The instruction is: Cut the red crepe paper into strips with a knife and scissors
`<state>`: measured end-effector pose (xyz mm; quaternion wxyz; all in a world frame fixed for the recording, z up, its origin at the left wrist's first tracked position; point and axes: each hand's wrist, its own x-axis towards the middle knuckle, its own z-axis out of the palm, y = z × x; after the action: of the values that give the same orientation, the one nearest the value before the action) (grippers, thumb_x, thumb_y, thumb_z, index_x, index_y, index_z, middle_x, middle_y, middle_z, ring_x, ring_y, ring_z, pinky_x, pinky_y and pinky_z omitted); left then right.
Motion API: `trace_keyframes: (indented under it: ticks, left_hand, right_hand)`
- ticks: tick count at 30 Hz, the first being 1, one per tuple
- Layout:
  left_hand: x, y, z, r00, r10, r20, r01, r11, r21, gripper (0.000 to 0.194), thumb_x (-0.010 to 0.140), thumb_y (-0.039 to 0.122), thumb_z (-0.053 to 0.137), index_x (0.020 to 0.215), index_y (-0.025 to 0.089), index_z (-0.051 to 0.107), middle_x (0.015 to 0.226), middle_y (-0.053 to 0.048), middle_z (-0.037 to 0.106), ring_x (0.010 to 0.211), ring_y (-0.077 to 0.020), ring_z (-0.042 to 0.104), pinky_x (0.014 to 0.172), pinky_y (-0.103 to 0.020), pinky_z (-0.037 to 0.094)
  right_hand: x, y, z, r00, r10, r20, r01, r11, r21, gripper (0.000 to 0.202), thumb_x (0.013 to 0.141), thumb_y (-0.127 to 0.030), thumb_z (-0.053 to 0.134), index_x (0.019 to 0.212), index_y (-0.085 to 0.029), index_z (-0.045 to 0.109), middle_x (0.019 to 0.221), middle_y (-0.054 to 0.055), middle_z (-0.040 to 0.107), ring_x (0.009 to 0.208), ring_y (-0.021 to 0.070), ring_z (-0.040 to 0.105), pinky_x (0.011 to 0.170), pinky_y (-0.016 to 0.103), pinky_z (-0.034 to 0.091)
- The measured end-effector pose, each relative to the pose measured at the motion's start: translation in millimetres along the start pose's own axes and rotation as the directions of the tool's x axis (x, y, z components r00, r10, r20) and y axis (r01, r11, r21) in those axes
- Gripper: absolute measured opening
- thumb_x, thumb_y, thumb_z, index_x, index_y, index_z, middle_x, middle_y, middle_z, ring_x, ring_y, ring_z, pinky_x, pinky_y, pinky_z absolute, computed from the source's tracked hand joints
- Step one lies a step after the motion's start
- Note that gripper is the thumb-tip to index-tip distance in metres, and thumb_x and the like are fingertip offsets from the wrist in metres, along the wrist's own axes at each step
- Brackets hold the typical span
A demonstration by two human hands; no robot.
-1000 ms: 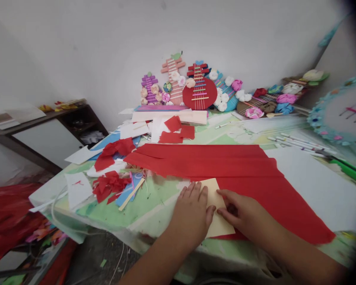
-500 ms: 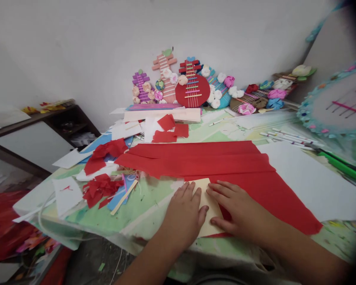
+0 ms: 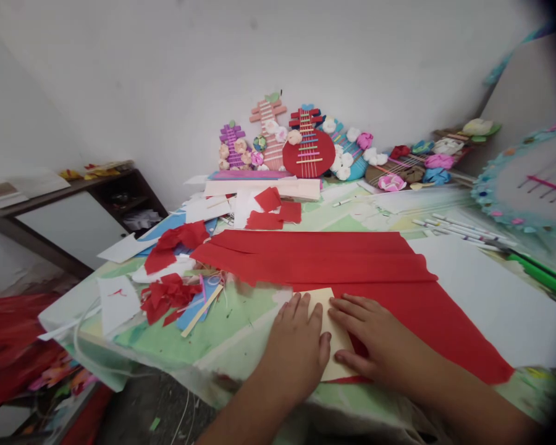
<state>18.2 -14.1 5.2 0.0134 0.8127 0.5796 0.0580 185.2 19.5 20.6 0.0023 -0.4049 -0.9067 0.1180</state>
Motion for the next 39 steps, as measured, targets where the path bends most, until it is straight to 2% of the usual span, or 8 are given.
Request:
trace_keyframes:
  ticks: [6,11,17,20,27,33,36,39]
  left_hand:
    - [-2,1,1.6,1.0,0.01,-0.004,-0.01,0.999,0.031,0.045,0.088,0.033,0.038,0.126,0.011,0.046,0.132,-0.017,0.043,0.122,-0.03,0.038,0.098,-0.044,0.035]
    - [-1,6,6.7,1.0,0.022,-0.011,-0.021,0.996,0.087,0.042,0.088,0.027,0.037,0.124,0.006,0.048,0.13,-0.022,0.043,0.12,-0.0328,0.039,0.096,-0.046,0.037]
    - [2,11,7.4,0.976,0.216,0.035,-0.219,0.969,0.115,0.041,0.08,0.017,0.047,0.115,-0.002,0.053,0.123,-0.021,0.051,0.121,-0.0323,0.039,0.103,-0.042,0.028]
    - [2,8,8.4,0.968,0.249,0.025,-0.25,0.961,0.119,0.041,0.079,0.016,0.047,0.115,-0.003,0.053,0.122,-0.021,0.051,0.12,-0.0332,0.039,0.103,-0.044,0.029]
    - [-3,4,15.7,0.975,0.213,-0.061,-0.207,0.974,0.087,0.04,0.088,0.017,0.033,0.121,0.002,0.049,0.128,-0.017,0.047,0.123,-0.0278,0.037,0.103,-0.038,0.031]
    - [-7,3,11.1,0.983,0.151,-0.101,-0.153,0.988,-0.012,0.037,0.089,0.023,0.035,0.119,0.007,0.051,0.129,-0.015,0.048,0.122,-0.0273,0.038,0.1,-0.04,0.035]
    - [-9,3,9.6,0.988,0.112,-0.107,-0.123,0.988,-0.097,0.037,0.088,0.025,0.038,0.119,0.009,0.052,0.128,-0.014,0.049,0.121,-0.0276,0.04,0.099,-0.041,0.037]
    - [-8,2,9.1,0.987,0.118,-0.109,-0.132,0.982,-0.133,0.036,0.087,0.025,0.04,0.117,0.01,0.053,0.128,-0.014,0.048,0.121,-0.0283,0.04,0.099,-0.043,0.036]
  right_hand:
    - [-2,-1,3,1.0,-0.003,-0.024,0.002,1.0,-0.005,0.059,0.077,-0.042,0.048,0.128,-0.013,0.047,0.136,0.008,0.042,0.124,0.0286,0.037,0.102,0.047,0.031]
    - [-3,-4,3,0.997,-0.007,-0.071,0.007,1.0,-0.009,0.055,0.075,-0.038,0.053,0.123,-0.012,0.053,0.13,0.012,0.049,0.116,0.0301,0.046,0.097,0.048,0.037]
    - [-4,-5,4,0.995,-0.003,-0.1,0.002,1.0,-0.008,0.055,0.075,-0.038,0.052,0.123,-0.011,0.053,0.129,0.013,0.049,0.116,0.0313,0.046,0.095,0.05,0.038]
    - [-4,-5,6,0.995,-0.002,-0.104,-0.001,0.999,-0.035,0.054,0.076,-0.036,0.05,0.123,-0.01,0.052,0.129,0.014,0.05,0.114,0.0319,0.047,0.095,0.051,0.038]
    - [-6,-4,9,0.996,-0.008,-0.083,0.002,0.997,-0.071,0.053,0.079,-0.039,0.047,0.124,-0.011,0.052,0.128,0.013,0.05,0.115,0.0338,0.046,0.094,0.053,0.039]
    - [-5,-4,11,0.993,-0.061,-0.104,0.053,0.995,-0.079,0.052,0.08,-0.04,0.047,0.123,-0.012,0.053,0.128,0.013,0.05,0.116,0.0316,0.047,0.094,0.052,0.04]
    - [-4,-1,12,0.979,-0.08,-0.185,0.067,0.995,-0.078,0.045,0.082,-0.038,0.045,0.119,-0.015,0.057,0.124,0.011,0.055,0.11,0.0281,0.053,0.091,0.047,0.045]
    - [0,9,12,0.945,-0.023,-0.325,-0.013,0.994,-0.108,0.041,0.086,-0.028,0.036,0.118,-0.014,0.057,0.122,0.012,0.056,0.107,0.0255,0.055,0.089,0.044,0.047]
